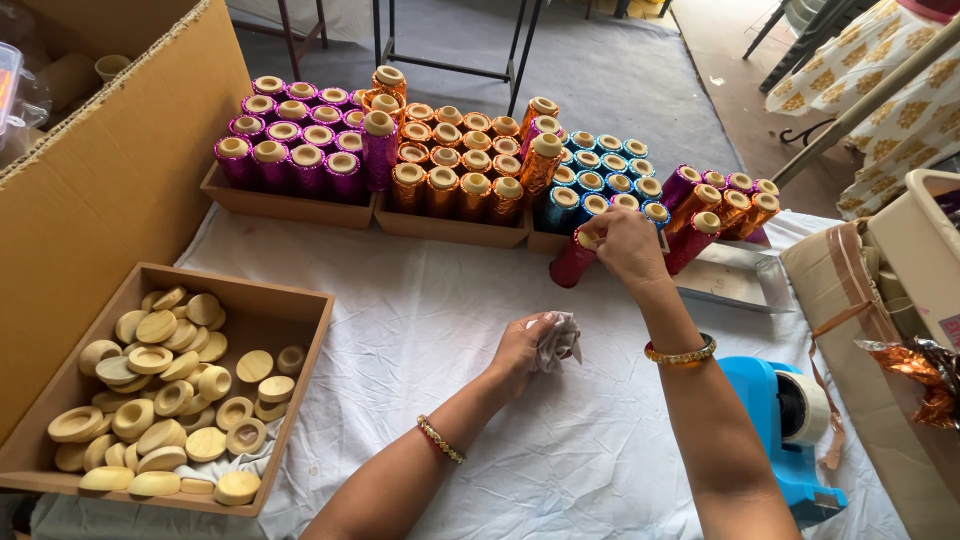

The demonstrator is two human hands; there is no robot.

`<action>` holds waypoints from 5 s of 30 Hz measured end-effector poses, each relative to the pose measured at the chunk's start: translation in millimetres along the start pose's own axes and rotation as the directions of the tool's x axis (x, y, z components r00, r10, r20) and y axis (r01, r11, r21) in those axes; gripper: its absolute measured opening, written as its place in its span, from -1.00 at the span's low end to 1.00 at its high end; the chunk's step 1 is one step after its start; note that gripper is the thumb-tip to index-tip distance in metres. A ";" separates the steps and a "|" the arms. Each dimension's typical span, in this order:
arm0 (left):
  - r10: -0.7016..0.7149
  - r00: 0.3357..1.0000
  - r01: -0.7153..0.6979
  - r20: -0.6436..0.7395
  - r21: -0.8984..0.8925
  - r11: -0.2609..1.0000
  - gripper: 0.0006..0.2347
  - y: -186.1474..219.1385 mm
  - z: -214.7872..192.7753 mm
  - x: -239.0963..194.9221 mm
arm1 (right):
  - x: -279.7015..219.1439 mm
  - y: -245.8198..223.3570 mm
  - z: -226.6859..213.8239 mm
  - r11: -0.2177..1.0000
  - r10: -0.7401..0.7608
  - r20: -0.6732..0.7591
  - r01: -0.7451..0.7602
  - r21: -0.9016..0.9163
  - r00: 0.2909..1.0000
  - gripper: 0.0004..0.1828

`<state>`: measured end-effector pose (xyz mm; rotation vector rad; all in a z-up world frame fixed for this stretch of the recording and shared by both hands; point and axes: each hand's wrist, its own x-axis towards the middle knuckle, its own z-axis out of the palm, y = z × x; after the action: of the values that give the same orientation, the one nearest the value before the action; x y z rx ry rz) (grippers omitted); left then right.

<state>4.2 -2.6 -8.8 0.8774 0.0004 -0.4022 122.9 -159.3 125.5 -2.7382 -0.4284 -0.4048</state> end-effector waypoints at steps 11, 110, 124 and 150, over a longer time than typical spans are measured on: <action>0.003 1.000 -0.003 0.004 0.023 1.000 -0.71 3.6 3.4 -3.9 | 0.8 -0.7 0.5 0.992 -0.095 0.025 0.096 -0.078 0.995 -0.70; -0.034 0.999 0.033 -0.034 -0.028 0.999 -0.67 6.1 1.1 -0.4 | -97.6 -1.6 -37.6 0.842 -0.039 -0.438 0.266 0.469 0.898 -0.77; 0.389 0.912 -0.356 -0.129 0.218 0.909 -0.72 27.8 -17.5 0.7 | -186.0 -44.8 -98.0 0.838 -0.523 0.019 0.510 0.194 0.852 -0.45; 0.336 0.942 -0.211 -0.029 0.725 0.655 -0.69 31.4 -20.8 -2.4 | -304.8 259.2 -298.7 0.424 0.153 -0.578 -0.582 -0.694 0.801 -0.76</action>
<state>16.1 31.6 1.8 1.6700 -0.1516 -0.0175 -134.6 -576.0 222.2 -3.3209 0.7682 -1.3863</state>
